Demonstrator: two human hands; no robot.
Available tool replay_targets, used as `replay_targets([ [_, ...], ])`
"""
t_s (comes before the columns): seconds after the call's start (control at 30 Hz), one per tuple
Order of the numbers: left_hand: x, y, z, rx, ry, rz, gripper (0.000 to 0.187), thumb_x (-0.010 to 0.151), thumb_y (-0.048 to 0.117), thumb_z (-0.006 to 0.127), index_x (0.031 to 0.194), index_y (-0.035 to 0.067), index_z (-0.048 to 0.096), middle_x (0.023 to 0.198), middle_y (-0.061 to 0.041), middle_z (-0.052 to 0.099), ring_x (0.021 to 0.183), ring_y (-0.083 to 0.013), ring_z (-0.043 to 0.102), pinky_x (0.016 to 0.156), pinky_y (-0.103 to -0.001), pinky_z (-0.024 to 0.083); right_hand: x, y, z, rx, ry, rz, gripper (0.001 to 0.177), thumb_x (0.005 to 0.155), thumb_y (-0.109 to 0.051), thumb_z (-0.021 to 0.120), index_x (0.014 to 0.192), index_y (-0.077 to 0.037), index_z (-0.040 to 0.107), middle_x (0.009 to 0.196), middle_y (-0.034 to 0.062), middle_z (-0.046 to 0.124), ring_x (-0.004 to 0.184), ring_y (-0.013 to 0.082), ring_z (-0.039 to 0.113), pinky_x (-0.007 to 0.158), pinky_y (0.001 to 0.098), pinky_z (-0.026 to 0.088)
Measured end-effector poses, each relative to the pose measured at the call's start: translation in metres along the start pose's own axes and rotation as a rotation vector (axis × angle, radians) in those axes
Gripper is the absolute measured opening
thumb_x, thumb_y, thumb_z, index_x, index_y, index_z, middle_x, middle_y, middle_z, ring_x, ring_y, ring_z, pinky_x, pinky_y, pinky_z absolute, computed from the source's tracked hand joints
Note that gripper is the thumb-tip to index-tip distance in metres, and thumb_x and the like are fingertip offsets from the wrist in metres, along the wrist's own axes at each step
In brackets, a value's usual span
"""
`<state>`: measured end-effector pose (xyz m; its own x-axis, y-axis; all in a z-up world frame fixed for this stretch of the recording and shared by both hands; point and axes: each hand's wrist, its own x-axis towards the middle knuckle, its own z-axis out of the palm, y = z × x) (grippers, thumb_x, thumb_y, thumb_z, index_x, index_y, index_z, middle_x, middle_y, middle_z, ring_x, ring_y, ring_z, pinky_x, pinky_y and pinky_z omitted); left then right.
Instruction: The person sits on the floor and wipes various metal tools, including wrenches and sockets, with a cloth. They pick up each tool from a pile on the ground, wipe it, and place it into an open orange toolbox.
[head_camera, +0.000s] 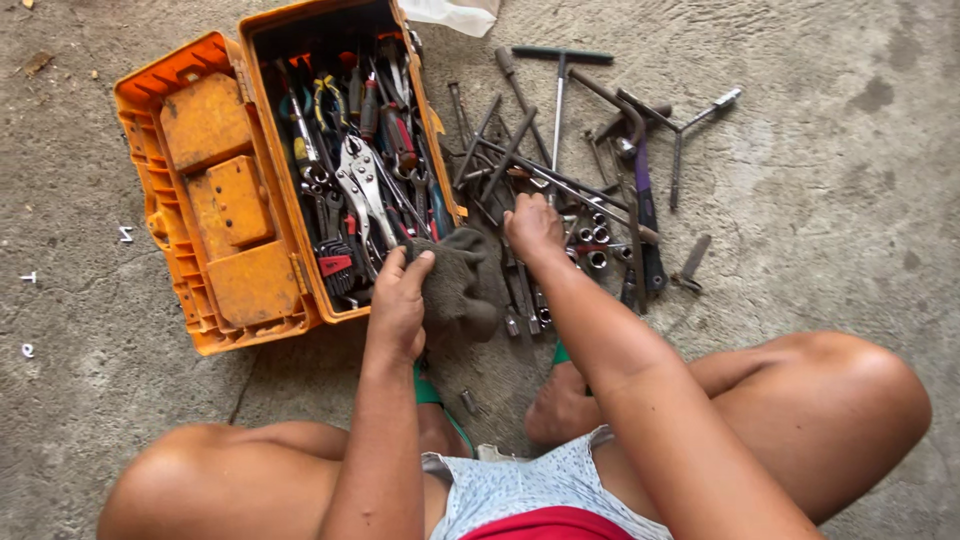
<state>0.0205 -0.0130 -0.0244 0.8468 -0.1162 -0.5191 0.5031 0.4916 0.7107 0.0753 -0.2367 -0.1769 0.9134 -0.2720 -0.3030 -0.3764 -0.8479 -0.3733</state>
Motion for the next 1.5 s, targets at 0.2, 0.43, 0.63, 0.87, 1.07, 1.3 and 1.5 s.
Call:
replay_targets([
  [0.2, 0.016, 0.008, -0.004, -0.017, 0.009, -0.04, 0.014, 0.101, 0.01, 0.06, 0.112, 0.002, 0.065, 0.102, -0.005, 0.073, 0.093, -0.0133, 0.068, 0.086, -0.029, 0.055, 0.028, -0.006, 0.001, -0.129, -0.061, 0.062, 0.028, 0.095, -0.026, 0.066, 0.112, -0.005, 0.07, 0.117, 0.023, 0.069, 0.109, 0.0422, 0.068, 0.096, 0.0502, 0.054],
  [0.43, 0.029, -0.007, -0.009, -0.342, 0.013, -0.112, 0.027, 0.102, 0.013, 0.045, 0.115, 0.0, 0.064, 0.106, -0.01, 0.073, 0.097, -0.0214, 0.07, 0.09, -0.037, 0.058, 0.025, 0.009, -0.04, 0.041, -0.276, 0.245, 0.034, 0.078, -0.034, 0.08, 0.101, -0.01, 0.077, 0.107, 0.0188, 0.07, 0.101, 0.0353, 0.067, 0.089, 0.0459, 0.053],
  [0.63, 0.036, -0.045, -0.011, -0.466, -0.091, -0.104, 0.032, 0.095, 0.002, 0.042, 0.12, 0.001, 0.062, 0.113, -0.013, 0.072, 0.103, -0.0262, 0.071, 0.095, -0.042, 0.059, -0.024, 0.042, -0.076, 0.592, -0.43, 0.266, 0.019, 0.085, -0.015, 0.073, 0.086, 0.003, 0.071, 0.065, 0.0082, 0.064, 0.056, 0.0228, 0.06, 0.05, 0.0366, 0.046],
  [0.87, 0.032, -0.083, 0.011, -0.526, -0.032, -0.222, 0.026, 0.094, 0.022, 0.072, 0.114, 0.004, 0.068, 0.108, -0.009, 0.075, 0.098, -0.0225, 0.072, 0.089, -0.037, 0.059, -0.118, 0.012, -0.137, 0.632, -0.322, -0.074, 0.02, 0.085, -0.017, 0.077, 0.093, 0.0, 0.07, 0.074, 0.0056, 0.07, 0.065, 0.0162, 0.064, 0.056, 0.0336, 0.051],
  [1.07, 0.02, -0.062, 0.028, -0.145, 0.048, 0.309, 0.023, 0.094, 0.014, 0.076, 0.112, 0.002, 0.068, 0.106, -0.006, 0.074, 0.093, -0.015, 0.069, 0.086, -0.032, 0.056, -0.181, -0.038, -0.161, 0.319, -0.189, -0.335, 0.025, 0.084, -0.021, 0.077, 0.097, -0.001, 0.067, 0.083, 0.015, 0.073, 0.075, 0.0281, 0.072, 0.069, 0.0403, 0.055],
  [1.3, -0.01, -0.027, 0.038, 0.824, 0.299, 0.687, 0.027, 0.1, 0.026, 0.066, 0.096, -0.001, 0.071, 0.08, -0.012, 0.073, 0.07, -0.024, 0.071, 0.065, -0.037, 0.053, -0.183, -0.044, -0.168, 0.378, -0.285, -0.363, 0.025, 0.083, -0.021, 0.077, 0.094, -0.001, 0.067, 0.078, 0.0133, 0.072, 0.069, 0.0246, 0.07, 0.066, 0.0381, 0.055],
  [1.5, -0.014, -0.012, 0.037, 1.127, 0.351, 0.489, 0.048, 0.104, 0.043, 0.058, 0.076, 0.005, 0.065, 0.06, -0.007, 0.064, 0.055, -0.0248, 0.067, 0.052, -0.043, 0.051, -0.178, -0.031, -0.163, 0.522, -0.46, -0.205, 0.023, 0.085, -0.019, 0.076, 0.095, -0.001, 0.068, 0.074, 0.0071, 0.067, 0.066, 0.0136, 0.059, 0.06, 0.0347, 0.051],
])
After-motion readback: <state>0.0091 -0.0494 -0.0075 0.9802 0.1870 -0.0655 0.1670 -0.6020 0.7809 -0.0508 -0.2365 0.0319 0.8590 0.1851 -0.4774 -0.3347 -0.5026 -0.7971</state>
